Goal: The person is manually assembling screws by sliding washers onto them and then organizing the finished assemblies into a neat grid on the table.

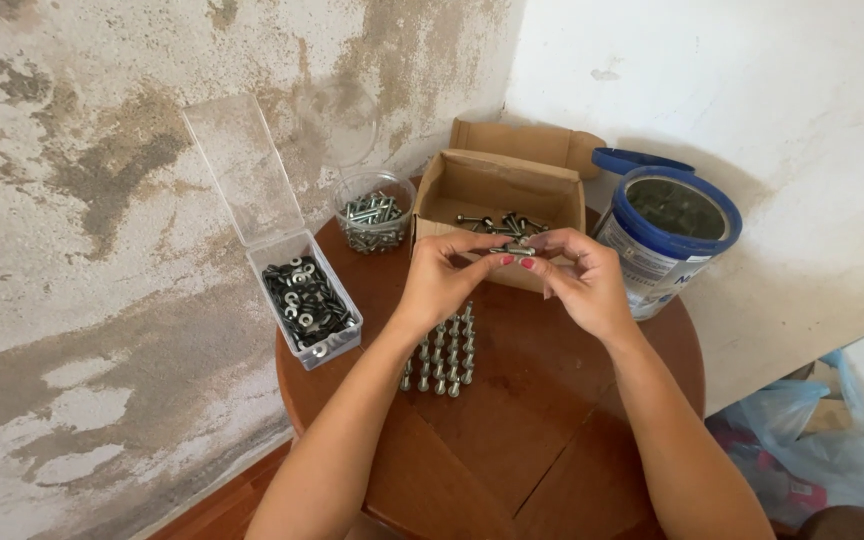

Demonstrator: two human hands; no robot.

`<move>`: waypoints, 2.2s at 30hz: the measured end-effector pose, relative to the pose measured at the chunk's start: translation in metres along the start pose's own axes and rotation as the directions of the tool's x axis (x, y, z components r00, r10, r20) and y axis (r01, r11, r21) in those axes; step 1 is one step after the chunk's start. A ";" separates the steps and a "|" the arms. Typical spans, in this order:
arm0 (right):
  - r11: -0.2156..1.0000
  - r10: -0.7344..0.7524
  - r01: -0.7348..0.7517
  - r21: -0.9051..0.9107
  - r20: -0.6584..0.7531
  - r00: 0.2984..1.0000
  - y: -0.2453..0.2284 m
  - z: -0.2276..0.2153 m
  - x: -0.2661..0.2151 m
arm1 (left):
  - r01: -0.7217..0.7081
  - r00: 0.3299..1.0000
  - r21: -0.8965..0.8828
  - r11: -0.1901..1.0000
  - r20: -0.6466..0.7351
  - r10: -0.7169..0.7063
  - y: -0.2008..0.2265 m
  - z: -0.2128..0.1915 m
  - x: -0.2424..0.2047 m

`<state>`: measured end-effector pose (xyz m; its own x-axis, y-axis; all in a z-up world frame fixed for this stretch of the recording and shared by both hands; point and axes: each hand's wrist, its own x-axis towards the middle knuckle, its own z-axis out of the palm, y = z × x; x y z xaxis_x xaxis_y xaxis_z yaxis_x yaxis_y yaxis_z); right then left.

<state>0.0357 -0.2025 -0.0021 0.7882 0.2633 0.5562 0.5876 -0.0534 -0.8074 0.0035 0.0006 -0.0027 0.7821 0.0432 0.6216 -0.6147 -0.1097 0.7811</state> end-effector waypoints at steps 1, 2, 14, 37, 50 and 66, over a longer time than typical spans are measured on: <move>1.000 0.000 0.000 0.000 -0.001 1.000 0.002 -0.001 0.000 | 0.000 1.000 0.000 1.000 0.001 0.000 -0.001 0.001 0.000; 1.000 -0.006 0.006 -0.009 0.004 1.000 0.003 -0.002 0.000 | 0.000 1.000 0.003 1.000 0.002 0.000 -0.003 0.001 0.000; 0.996 -0.030 0.031 -0.087 0.013 0.999 0.010 0.001 -0.002 | -0.038 0.999 0.035 0.999 0.006 0.038 0.000 0.003 -0.001; 0.998 -0.043 0.047 -0.042 0.104 0.994 -0.009 0.013 -0.003 | 0.006 1.000 0.046 0.999 -0.010 -0.006 0.008 0.004 -0.002; 0.997 -0.027 0.033 -0.065 0.091 0.995 0.001 0.006 -0.001 | 0.042 0.999 0.009 0.999 0.030 -0.042 0.009 0.004 -0.001; 1.000 0.006 -0.009 0.020 0.145 0.989 -0.014 0.010 -0.003 | -0.152 0.988 0.092 0.984 -0.006 0.153 0.009 0.006 -0.001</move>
<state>0.0230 -0.1932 0.0053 0.7567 0.4003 0.5170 0.5768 -0.0364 -0.8161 -0.0022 -0.0067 0.0031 0.6783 0.0315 0.7341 -0.7143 -0.2059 0.6688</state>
